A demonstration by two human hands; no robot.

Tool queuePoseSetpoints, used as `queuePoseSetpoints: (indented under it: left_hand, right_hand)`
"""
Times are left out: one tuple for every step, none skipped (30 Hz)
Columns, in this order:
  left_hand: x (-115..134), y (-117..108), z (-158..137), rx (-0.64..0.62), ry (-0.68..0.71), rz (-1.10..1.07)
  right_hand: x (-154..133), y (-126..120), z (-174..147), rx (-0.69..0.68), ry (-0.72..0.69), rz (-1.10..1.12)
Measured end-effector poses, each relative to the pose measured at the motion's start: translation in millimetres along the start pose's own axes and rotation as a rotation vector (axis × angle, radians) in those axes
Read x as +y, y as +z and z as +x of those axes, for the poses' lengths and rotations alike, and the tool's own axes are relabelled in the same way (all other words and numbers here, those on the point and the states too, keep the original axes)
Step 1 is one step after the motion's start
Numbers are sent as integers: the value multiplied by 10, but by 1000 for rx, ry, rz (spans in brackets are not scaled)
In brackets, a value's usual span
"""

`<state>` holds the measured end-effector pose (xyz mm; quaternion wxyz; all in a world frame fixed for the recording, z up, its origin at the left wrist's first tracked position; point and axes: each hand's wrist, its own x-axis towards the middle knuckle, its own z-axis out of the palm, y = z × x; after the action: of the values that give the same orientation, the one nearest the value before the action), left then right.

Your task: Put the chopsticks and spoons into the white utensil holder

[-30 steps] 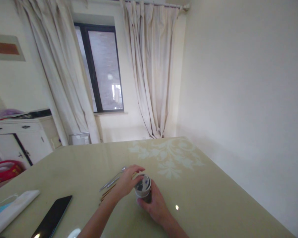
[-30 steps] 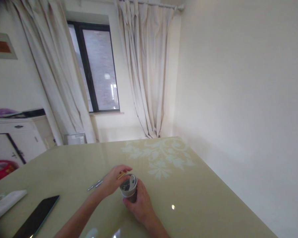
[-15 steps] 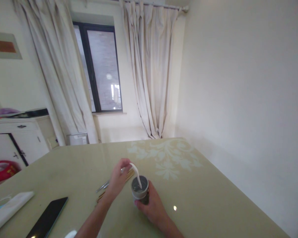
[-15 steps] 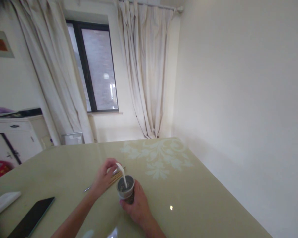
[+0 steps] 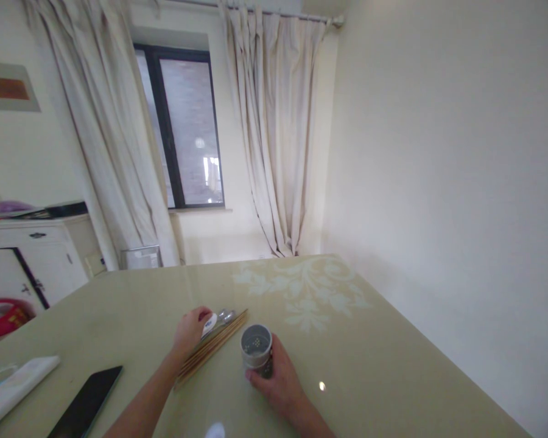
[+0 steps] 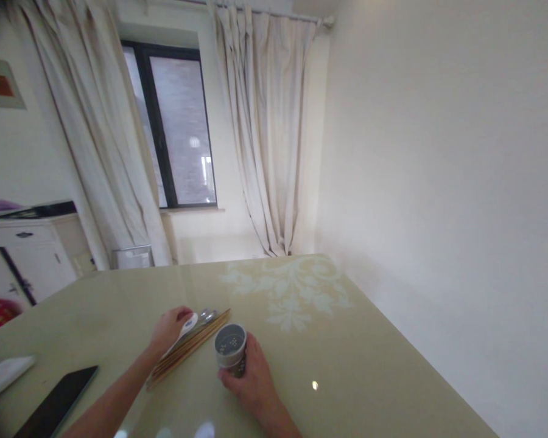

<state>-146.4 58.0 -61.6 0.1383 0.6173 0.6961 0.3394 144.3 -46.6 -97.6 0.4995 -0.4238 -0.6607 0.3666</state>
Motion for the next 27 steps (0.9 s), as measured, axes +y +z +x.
queuePoseSetpoints:
  left_hand:
    - [-4,39,-11,-12,9,33]
    - [-4,71,-23,-17,16,64]
    - [2,97,-39,-14,22,94]
    - [11,117,-63,-5,28,121]
    - [25,135,-99,8,36,145]
    - [42,154,-148,19,48,163]
    - [61,175,-214,25,64,175]
    - [79,203,-298,25,87,186]
    - [95,237,-398,25,114,201]
    - [108,276,-510,23,144,217]
    - [116,318,-628,33,182,256]
    - [120,359,-745,58,207,296]
    - [121,396,-854,85,225,330]
    - [120,424,-947,107,234,358]
    - [119,442,-1022,122,245,375]
    - [119,449,-1075,131,255,385]
    - [121,447,-1108,136,264,388]
    - [123,440,-1125,137,268,389]
    - [127,428,-1129,135,268,389]
    - [131,417,-1125,129,263,389]
    - [135,407,-1117,115,252,389]
    - [138,401,-1108,95,245,386]
    - [139,397,-1099,74,242,379]
    - [138,397,-1093,55,241,368]
    - [136,399,-1088,41,242,351]
    - [133,402,-1085,31,243,331]
    - [129,406,-1083,26,244,309]
  right_hand:
    - [2,0,-2,3,-2,7]
    - [7,1,-3,5,-7,15]
    - [16,4,-3,6,-14,25]
    - [28,8,-2,10,-20,32]
    - [44,15,-1,18,-20,33]
    - [63,22,2,30,-15,25]
    - [84,30,6,51,-3,7]
    - [106,38,12,82,11,-17]
    - [126,44,17,122,27,-46]
    - [144,48,23,165,41,-74]
    - [157,48,30,209,52,-102]
    - [165,45,36,251,61,-130]
    - [167,37,41,286,69,-157]
    - [164,25,46,314,73,-183]
    - [158,10,51,334,76,-208]
    - [151,-7,54,347,76,-228]
    - [144,-25,57,356,75,-242]
    - [141,-43,58,361,74,-250]
    - [143,-59,56,359,72,-250]
    - [149,-75,53,352,70,-243]
    - [160,-88,48,340,70,-230]
    - [173,-99,42,326,71,-214]
    - [186,-109,36,309,76,-197]
    - [195,-117,33,287,82,-184]
    - [193,-125,33,269,85,-179]
    - [175,-133,37,263,80,-182]
    - [135,-144,46,273,66,-191]
